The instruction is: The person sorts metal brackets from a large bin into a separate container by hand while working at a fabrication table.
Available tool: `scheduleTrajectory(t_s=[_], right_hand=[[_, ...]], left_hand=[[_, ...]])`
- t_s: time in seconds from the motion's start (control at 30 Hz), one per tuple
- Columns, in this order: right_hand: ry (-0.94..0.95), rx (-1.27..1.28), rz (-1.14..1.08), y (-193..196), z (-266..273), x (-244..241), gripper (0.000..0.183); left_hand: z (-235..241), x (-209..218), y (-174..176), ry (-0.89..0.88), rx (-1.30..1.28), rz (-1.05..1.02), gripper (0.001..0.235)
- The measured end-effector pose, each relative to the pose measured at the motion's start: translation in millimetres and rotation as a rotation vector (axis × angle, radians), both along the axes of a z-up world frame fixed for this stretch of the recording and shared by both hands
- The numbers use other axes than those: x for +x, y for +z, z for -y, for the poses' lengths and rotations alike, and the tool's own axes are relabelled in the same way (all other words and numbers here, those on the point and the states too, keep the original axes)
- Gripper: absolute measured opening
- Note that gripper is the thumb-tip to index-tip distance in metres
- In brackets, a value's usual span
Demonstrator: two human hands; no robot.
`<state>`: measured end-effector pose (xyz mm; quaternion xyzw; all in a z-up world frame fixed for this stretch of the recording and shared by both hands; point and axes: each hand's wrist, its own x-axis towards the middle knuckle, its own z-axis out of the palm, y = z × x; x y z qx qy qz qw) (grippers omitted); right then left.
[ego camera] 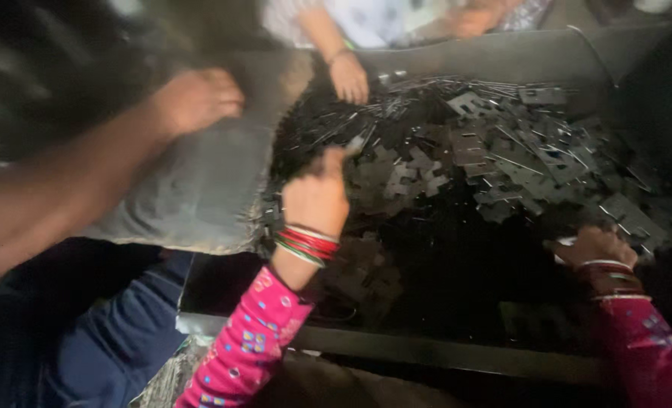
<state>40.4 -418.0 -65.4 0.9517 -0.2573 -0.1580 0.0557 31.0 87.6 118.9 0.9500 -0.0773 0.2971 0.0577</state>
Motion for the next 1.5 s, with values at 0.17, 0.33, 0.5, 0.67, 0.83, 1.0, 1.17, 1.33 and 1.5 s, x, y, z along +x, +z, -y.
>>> scheduleTrajectory(t_s=[0.17,0.33,0.5,0.67,0.83,1.0,1.17,1.33,1.5], right_hand=[[0.034,-0.006,0.099,-17,3,4,0.081],[0.084,0.034,0.163,4,-20,-8,0.083],[0.108,0.221,0.360,59,-46,-27,0.091],[-0.159,1.266,0.888,116,-70,-68,0.058],[-0.382,2.275,0.985,70,-33,-49,0.025],[-0.144,1.709,0.641,15,-89,-22,0.024],[0.770,0.627,0.617,14,-193,-10,0.046],[0.808,0.010,0.360,17,-232,14,0.022],[0.797,0.308,0.488,15,-206,23,0.033]], left_hand=[[-103,36,-3,0.468,0.243,0.136,0.020],[-162,42,-18,0.681,0.176,0.050,0.017],[-69,29,-13,0.387,0.266,0.188,0.030],[32,5,-69,-0.014,0.045,-0.715,0.040],[45,3,-166,0.001,0.113,-0.846,0.022],[51,-4,-158,-0.127,0.137,-0.815,0.045],[58,-21,-99,-0.270,0.121,-0.740,0.091],[48,-11,-69,-0.626,-0.365,-0.888,0.087],[22,20,-68,-1.134,-0.886,-0.833,0.057]])
